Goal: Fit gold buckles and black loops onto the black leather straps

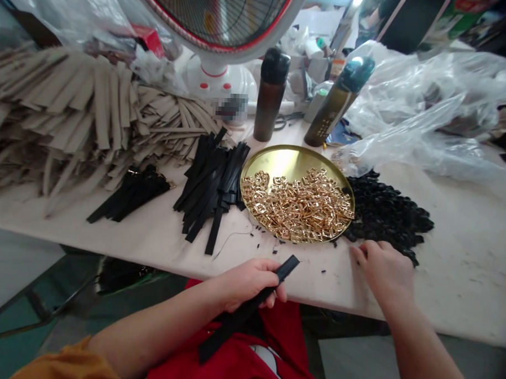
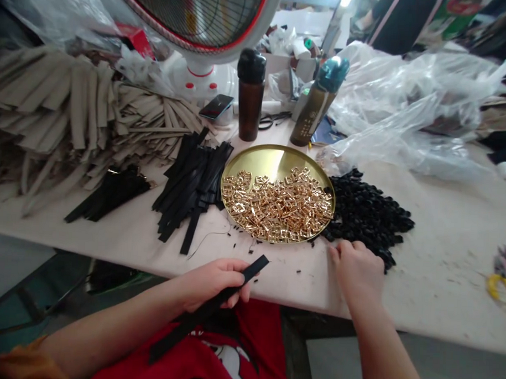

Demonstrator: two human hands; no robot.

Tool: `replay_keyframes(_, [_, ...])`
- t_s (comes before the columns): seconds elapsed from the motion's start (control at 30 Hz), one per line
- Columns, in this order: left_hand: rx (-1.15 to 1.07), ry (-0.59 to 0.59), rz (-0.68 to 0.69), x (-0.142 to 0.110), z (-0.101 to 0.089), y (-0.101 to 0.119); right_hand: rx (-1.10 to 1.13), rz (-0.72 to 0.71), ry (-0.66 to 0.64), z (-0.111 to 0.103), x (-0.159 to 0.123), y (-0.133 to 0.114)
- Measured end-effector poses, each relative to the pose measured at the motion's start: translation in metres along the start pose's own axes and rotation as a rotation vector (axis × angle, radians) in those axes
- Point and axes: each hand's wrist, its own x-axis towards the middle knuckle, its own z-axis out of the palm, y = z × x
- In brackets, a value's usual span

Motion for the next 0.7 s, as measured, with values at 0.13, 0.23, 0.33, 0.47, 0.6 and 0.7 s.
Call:
replay_keyframes(0.13, [0.018,0.029,0.048,-0.015,-0.001,-0.008,-0.020,0.038,0.013,-0.001,0.002,-0.003])
replay_keyframes(0.23, [0.016,0.051,0.076,-0.026,-0.003,-0.013,0.021,-0.048,0.073,-0.001,-0.001,-0.004])
replay_keyframes(0.33, [0.006,0.091,0.064,-0.035,-0.004,-0.017,0.085,-0.155,0.108,0.001,-0.006,-0.004])
replay_keyframes(0.47, [-0.020,0.123,0.049,-0.039,-0.004,-0.026,0.126,-0.165,0.086,0.004,-0.010,-0.006])
replay_keyframes(0.6, [-0.017,0.136,0.167,-0.040,-0.005,-0.030,0.358,-0.151,0.083,-0.004,-0.015,-0.019])
replay_keyframes(0.7, [0.103,0.127,0.188,-0.042,-0.005,-0.022,0.771,-0.034,0.049,-0.019,-0.027,-0.043])
